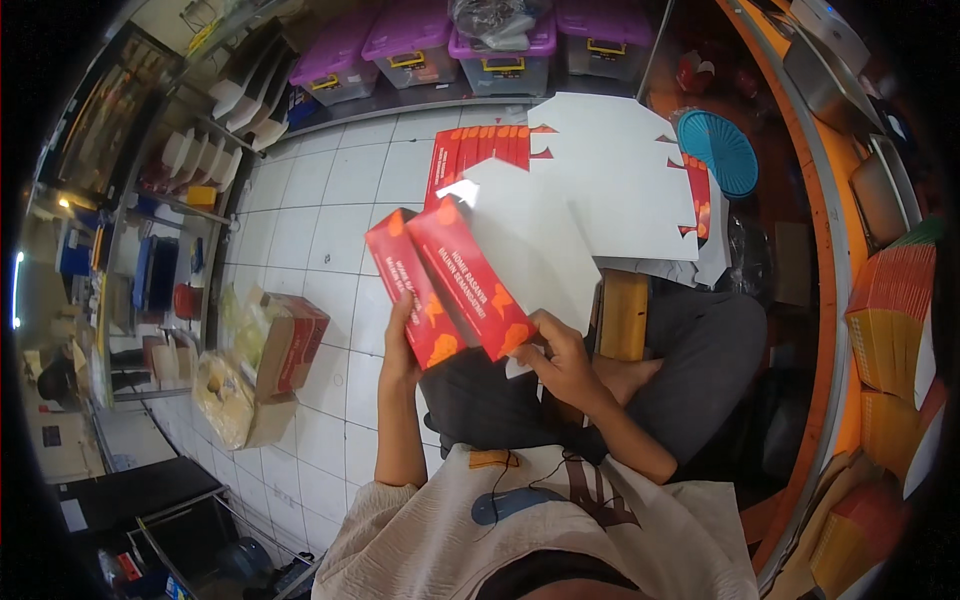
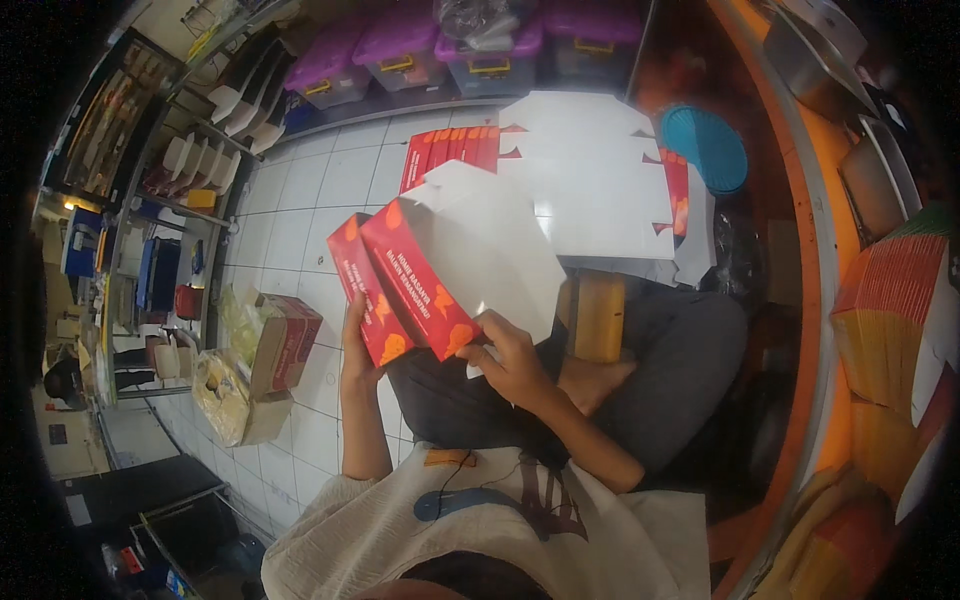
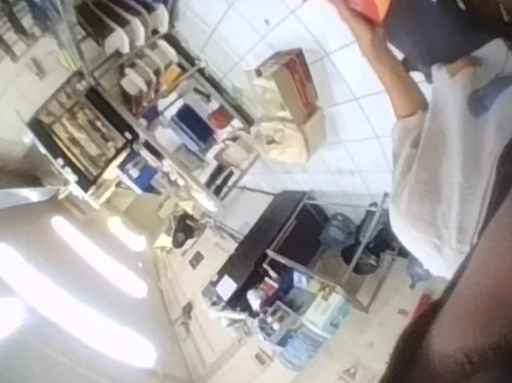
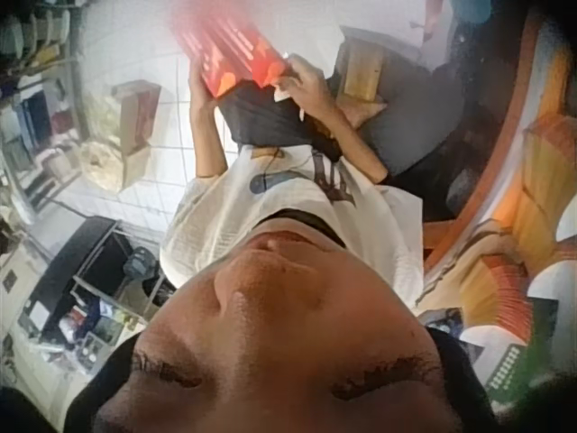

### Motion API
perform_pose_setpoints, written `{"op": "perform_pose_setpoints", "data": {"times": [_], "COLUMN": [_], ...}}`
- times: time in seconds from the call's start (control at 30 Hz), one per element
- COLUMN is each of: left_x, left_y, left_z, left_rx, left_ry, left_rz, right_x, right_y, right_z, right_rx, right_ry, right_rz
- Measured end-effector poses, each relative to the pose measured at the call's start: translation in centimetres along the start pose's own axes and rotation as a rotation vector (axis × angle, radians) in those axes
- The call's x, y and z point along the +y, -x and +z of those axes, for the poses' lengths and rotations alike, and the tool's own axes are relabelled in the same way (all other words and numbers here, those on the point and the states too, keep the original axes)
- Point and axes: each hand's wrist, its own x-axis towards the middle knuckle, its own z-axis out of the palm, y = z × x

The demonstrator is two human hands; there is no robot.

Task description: The person sits on the floor and folds flat cardboard pieces into small rectangular boxes. They insert the folded boxes into red and green packaging sleeves and then stack the finished items on a nearby shelf.

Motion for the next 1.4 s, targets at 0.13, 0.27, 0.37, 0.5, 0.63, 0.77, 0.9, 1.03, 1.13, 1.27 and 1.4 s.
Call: {"op": "perform_pose_setpoints", "data": {"times": [0.13,0.27,0.37,0.5,0.63,0.77,0.9,1.03,1.13,1.27,1.4], "left_x": [-0.7,-1.1,-0.9,-1.1,-0.9,-1.5,-1.9,-2.4,-2.5,-1.7,-2.1], "left_y": [0.1,0.1,0.3,0.4,0.2,0.2,-0.4,-0.5,-0.9,-1.0,-0.9], "left_z": [0.2,0.4,0.8,1.4,2.2,2.4,2.6,3.1,2.2,1.5,2.8], "left_rx": [-0.02,-0.038,-0.048,-0.105,-0.084,-0.07,-0.045,-0.096,-0.05,-0.018,0.008], "left_ry": [-0.023,-0.088,-0.11,-0.107,-0.025,0.071,0.184,0.11,0.116,0.108,0.081], "left_rz": [-0.074,-0.113,-0.154,-0.149,-0.189,-0.102,-0.058,-0.037,-0.042,-0.034,-0.035], "right_x": [-0.1,-0.5,-1.5,-2.1,-1.0,-1.0,-4.1,-1.2,-1.0,-2.2,-0.9], "right_y": [-0.8,-1.0,-1.4,-1.3,-1.0,-1.8,-1.7,-1.7,-1.7,-1.7,-1.6], "right_z": [0.2,0.2,0.4,1.0,1.6,0.2,-2.3,-2.6,-3.0,-4.5,-3.3], "right_rx": [0.035,0.06,0.146,0.276,0.236,-0.032,-0.134,-0.131,0.007,0.003,0.146], "right_ry": [0.029,-0.046,0.121,0.459,0.431,0.274,0.374,0.415,0.419,0.387,0.215], "right_rz": [-0.031,0.063,0.015,-0.041,-0.109,-0.192,-0.013,-0.098,-0.073,-0.018,0.081]}}
